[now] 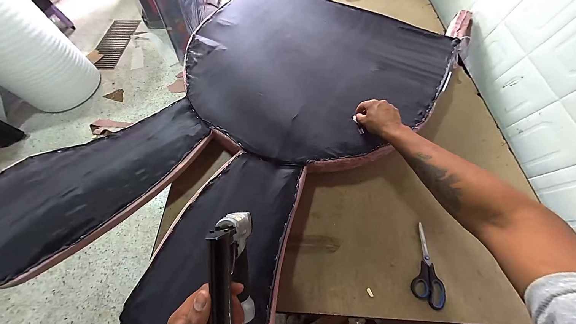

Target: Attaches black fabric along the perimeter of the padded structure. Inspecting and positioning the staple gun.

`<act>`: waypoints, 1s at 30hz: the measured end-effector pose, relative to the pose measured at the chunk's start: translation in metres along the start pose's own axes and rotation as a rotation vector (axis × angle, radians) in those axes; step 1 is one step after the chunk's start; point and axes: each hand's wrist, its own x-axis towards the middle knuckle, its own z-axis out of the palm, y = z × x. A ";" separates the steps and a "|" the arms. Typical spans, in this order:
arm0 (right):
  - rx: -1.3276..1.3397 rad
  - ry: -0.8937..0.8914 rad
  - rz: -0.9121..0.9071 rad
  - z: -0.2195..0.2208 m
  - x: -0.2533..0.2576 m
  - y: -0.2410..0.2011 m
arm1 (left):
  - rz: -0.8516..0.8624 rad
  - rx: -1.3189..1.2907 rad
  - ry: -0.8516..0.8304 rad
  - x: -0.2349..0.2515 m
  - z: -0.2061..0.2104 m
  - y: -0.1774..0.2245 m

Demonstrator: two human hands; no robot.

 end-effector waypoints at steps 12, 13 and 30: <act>0.075 0.112 -0.093 0.009 -0.016 0.012 | -0.041 0.042 0.050 0.003 -0.002 -0.005; 0.078 0.106 -0.067 0.013 -0.013 0.015 | -0.042 0.041 0.046 0.003 -0.003 -0.005; 0.507 0.099 -1.256 -0.133 -0.205 -0.205 | -0.115 0.008 0.115 0.006 0.014 -0.010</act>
